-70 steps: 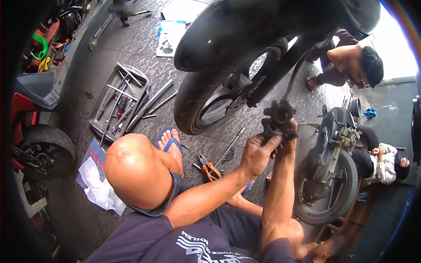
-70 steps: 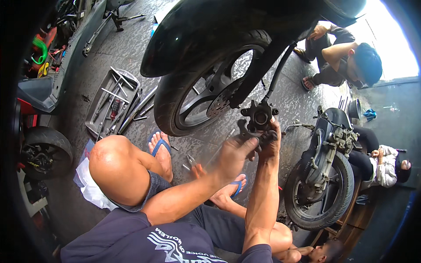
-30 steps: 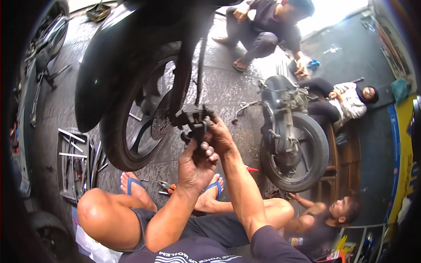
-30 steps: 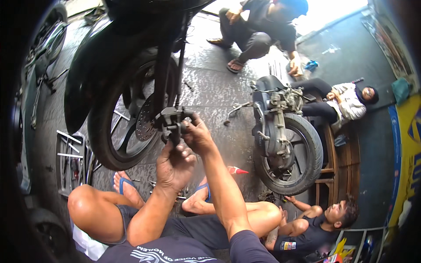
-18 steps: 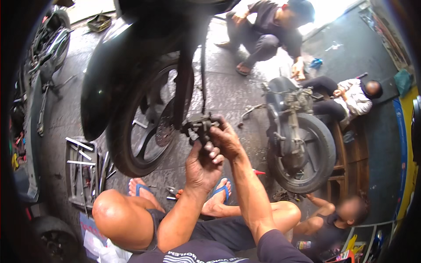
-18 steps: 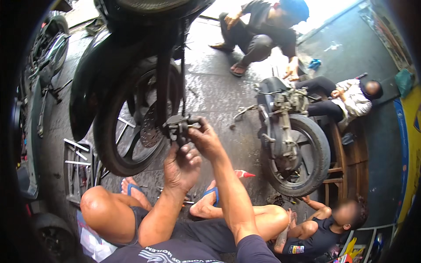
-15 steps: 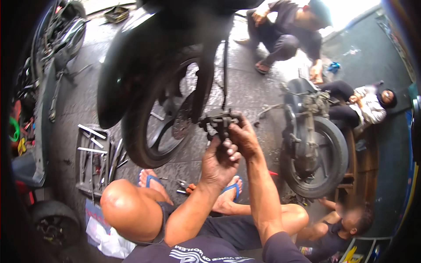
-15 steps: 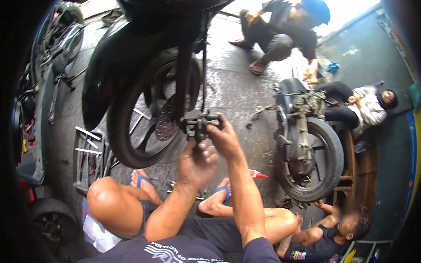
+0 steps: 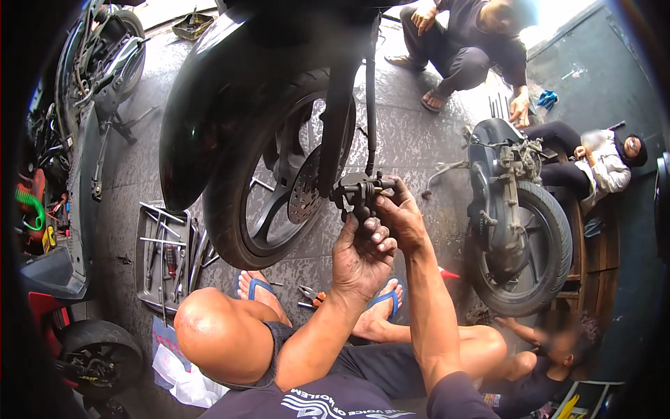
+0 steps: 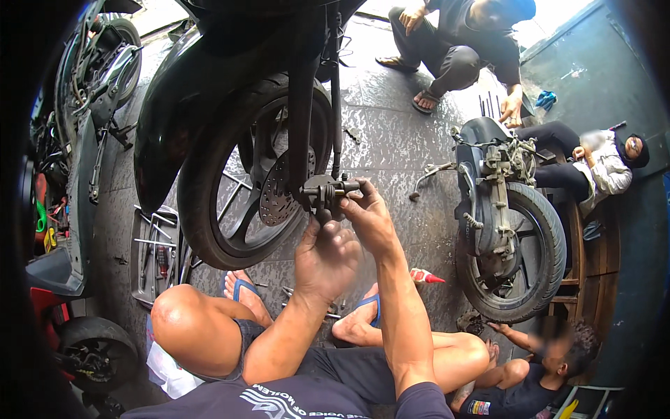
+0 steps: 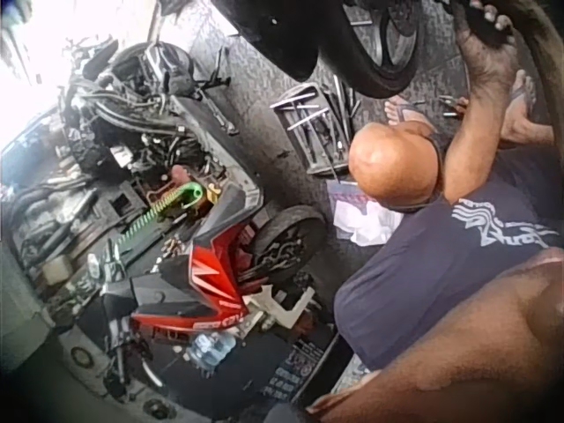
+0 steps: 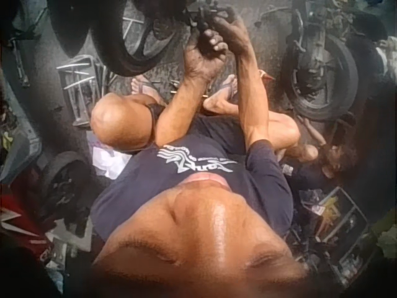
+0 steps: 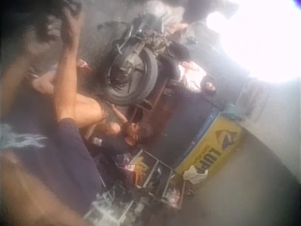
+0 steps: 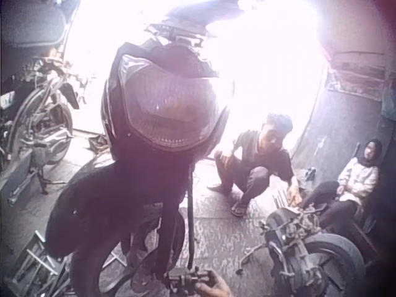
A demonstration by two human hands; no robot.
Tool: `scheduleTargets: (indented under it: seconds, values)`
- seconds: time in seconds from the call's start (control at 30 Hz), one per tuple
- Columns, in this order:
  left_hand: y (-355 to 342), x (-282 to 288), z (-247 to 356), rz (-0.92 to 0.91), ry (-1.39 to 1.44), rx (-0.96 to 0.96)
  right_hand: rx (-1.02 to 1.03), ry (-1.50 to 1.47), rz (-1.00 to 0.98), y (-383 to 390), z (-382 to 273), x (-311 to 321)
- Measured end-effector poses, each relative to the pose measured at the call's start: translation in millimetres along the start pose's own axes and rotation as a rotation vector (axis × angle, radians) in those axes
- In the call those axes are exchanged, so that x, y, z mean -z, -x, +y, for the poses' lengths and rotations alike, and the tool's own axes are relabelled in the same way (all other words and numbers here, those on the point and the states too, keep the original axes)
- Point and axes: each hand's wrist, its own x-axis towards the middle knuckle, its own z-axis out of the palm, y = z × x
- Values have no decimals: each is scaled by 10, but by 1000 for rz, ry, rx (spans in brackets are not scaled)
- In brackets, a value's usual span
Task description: The person removes the brake caliper from a motorcycle, uses pliers to handle internal components, and applies a red substance to the assembly before reattaching it to the wheel.
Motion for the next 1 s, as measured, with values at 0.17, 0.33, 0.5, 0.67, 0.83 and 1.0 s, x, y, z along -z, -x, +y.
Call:
scheduleTargets:
  seconds: [0.17,0.33,0.5,0.67,0.83,1.0]
  values:
    - [-2,-33,-35,-10,8,-20,-14,33,22,-4,-10,-11]
    - [-29,0,-41,-27,9,-11,-44,70,52,-7,-27,-6]
    - [-51,23,-26,-38,9,-28,-49,60,44,-55,1,4]
    - [-84,45,-35,-47,6,-3,-80,63,83,-1,-40,7]
    - [-93,-31,-40,72,-123,61,-121,40,75,11,-142,-2]
    - [-71,-26,-139,165,-489,-5,-112,-227,-86,18,-141,9]
